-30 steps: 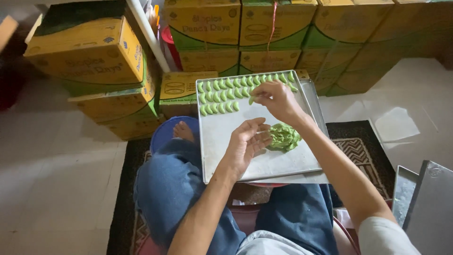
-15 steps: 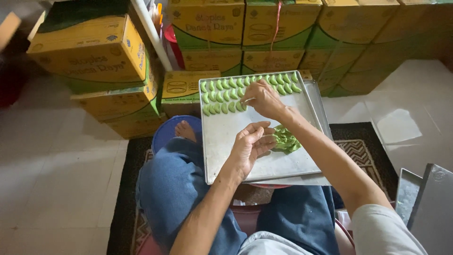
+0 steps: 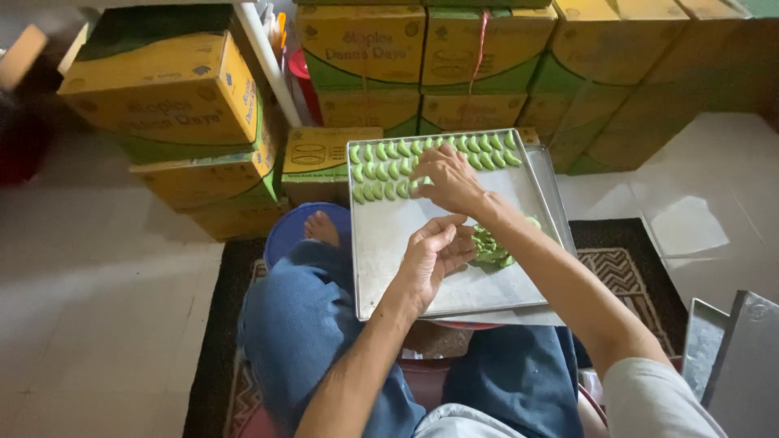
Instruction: Shaping small pieces of green pastry dough into crescent shapes and arranging them in rows on a metal tray.
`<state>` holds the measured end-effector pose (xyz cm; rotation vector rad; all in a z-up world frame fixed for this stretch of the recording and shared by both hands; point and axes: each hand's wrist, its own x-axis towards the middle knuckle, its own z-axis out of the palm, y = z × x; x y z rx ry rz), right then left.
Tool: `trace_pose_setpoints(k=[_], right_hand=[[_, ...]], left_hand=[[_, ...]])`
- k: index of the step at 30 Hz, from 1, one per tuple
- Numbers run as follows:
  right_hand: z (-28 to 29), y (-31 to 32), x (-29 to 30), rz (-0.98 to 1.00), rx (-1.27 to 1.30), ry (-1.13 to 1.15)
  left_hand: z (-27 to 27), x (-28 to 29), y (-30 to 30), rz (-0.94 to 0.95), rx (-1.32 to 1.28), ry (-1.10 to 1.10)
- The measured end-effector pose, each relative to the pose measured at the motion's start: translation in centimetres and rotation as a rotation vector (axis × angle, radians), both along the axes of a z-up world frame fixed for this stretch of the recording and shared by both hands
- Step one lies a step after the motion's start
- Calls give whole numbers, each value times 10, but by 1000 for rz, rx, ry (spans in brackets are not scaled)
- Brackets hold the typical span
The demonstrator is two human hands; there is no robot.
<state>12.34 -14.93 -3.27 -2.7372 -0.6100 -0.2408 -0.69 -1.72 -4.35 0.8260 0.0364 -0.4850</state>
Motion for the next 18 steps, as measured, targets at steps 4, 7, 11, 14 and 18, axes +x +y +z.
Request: trace_pose_setpoints(k=[4, 7, 11, 14, 18], right_hand=[[-10, -5, 2, 23, 74, -37], [11, -6, -24, 16, 387, -67], [49, -13, -68, -38, 596, -83], [56, -20, -88, -16, 643, -78], [53, -18, -109, -16, 652, -39]], left_hand=[[-7, 3, -2, 3, -18, 1], [0, 1, 0, 10, 8, -16], [16, 0, 5, 16, 19, 47], [34, -2, 7, 56, -84, 24], [39, -6, 11, 70, -113, -62]])
